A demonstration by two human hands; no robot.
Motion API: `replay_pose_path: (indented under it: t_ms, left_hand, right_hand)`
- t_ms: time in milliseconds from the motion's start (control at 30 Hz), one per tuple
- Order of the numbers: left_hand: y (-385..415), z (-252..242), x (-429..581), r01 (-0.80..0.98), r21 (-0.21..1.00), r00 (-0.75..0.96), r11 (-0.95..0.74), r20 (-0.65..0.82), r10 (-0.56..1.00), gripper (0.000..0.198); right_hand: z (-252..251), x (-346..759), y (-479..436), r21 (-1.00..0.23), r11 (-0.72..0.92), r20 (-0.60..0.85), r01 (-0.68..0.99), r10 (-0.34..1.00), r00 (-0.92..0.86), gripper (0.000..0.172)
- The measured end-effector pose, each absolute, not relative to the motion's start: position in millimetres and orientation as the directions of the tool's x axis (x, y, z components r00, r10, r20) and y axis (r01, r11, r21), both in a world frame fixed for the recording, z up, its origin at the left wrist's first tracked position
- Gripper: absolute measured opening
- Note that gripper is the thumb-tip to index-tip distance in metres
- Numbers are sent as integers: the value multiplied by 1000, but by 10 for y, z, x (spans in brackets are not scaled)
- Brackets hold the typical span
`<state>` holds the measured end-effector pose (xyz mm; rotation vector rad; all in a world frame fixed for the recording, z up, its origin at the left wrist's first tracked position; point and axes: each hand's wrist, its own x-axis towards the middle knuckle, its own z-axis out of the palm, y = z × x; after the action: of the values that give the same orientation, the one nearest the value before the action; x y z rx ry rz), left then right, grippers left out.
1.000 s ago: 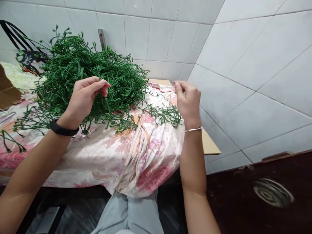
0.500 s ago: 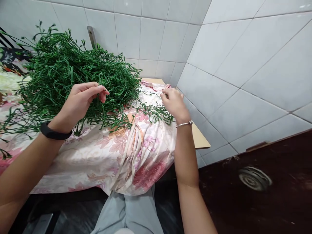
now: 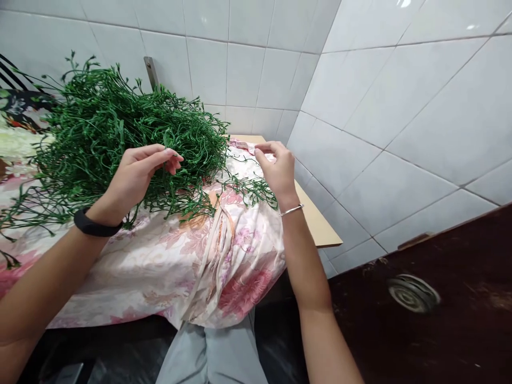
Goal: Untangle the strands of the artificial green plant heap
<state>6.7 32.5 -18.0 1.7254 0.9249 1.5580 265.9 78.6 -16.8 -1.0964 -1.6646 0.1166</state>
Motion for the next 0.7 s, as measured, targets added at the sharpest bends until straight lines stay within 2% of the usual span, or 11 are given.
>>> replay_pose_path:
  t_ms: [167, 333, 400, 567, 700]
  left_hand:
    - [307, -190, 82, 57, 839, 134, -542, 531, 837, 18]
    - [291, -190, 114, 53, 844, 183, -534, 517, 836, 20]
    - [290, -189, 122, 34, 845, 183, -533, 519, 835, 20]
    - [305, -197, 99, -43, 861, 132, -508, 508, 851, 20]
    - [336, -215, 58, -1, 895, 93, -447, 445, 891, 24]
  right_hand:
    - [-206, 2414, 665, -430, 734, 785, 526, 592, -184, 10]
    - [-260, 2338, 643, -347, 780, 777, 521, 550, -306, 10]
    - [-271, 2329, 646, -350, 786, 777, 510, 548, -310, 9]
    - [-251, 2277, 570, -449, 784, 761, 428, 586, -276, 9]
    - [-169, 2237, 422, -504, 794, 738, 341, 601, -308, 9]
